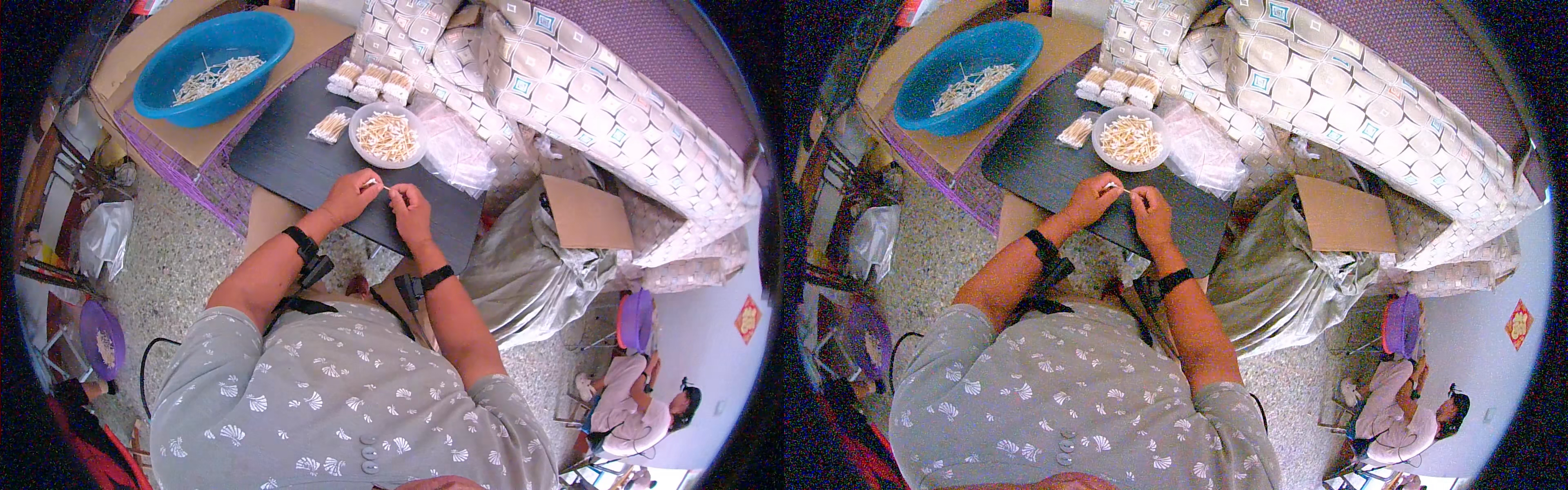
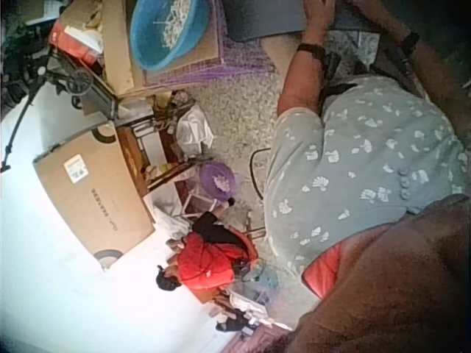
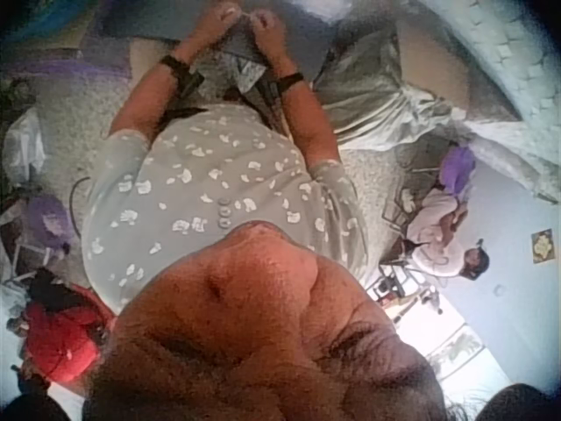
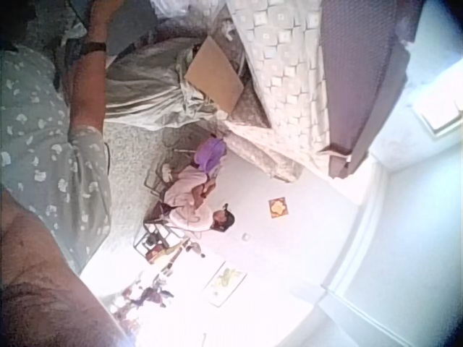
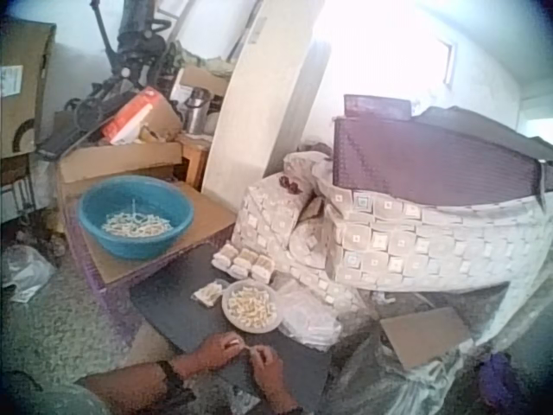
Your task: Sorting cotton swabs from a plate and placing them into a small plastic bag.
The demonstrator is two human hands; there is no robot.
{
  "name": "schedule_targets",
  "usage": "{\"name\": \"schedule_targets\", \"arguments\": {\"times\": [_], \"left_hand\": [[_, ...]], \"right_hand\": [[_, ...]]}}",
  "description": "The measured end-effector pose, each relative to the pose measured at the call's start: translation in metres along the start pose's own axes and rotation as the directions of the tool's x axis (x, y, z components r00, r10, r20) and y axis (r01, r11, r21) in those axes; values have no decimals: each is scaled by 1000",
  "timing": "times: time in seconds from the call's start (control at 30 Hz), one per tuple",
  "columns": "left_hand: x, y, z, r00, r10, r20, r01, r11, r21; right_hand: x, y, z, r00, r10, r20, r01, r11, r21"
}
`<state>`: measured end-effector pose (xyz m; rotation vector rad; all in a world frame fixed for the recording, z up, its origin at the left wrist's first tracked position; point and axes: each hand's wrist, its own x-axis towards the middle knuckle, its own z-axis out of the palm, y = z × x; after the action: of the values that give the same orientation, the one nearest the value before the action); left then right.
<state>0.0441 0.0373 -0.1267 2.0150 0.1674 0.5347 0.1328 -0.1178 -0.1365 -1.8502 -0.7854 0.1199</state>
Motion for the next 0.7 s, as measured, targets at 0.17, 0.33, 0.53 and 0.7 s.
{"name": "schedule_targets", "arguments": {"times": [0.17, 0.33, 0.53, 0.7], "left_hand": [[0, -2, 1, 1000, -6, -14, 7, 1000, 5], [0, -4, 2, 999, -46, -26, 46, 999, -18], [-1, 3, -1, 997, -60, -43, 59, 997, -41], [0, 2, -1, 997, -62, -36, 60, 997, -46]], "right_hand": [[0, 2, 0, 1000, -27, -4, 27, 999, -22], [0, 2, 0, 1000, -22, -10, 22, 1000, -21], [0, 1, 0, 1000, 7, -10, -6, 1000, 14], [0, 3, 1, 1000, 1, -9, -1, 1000, 6]]}}
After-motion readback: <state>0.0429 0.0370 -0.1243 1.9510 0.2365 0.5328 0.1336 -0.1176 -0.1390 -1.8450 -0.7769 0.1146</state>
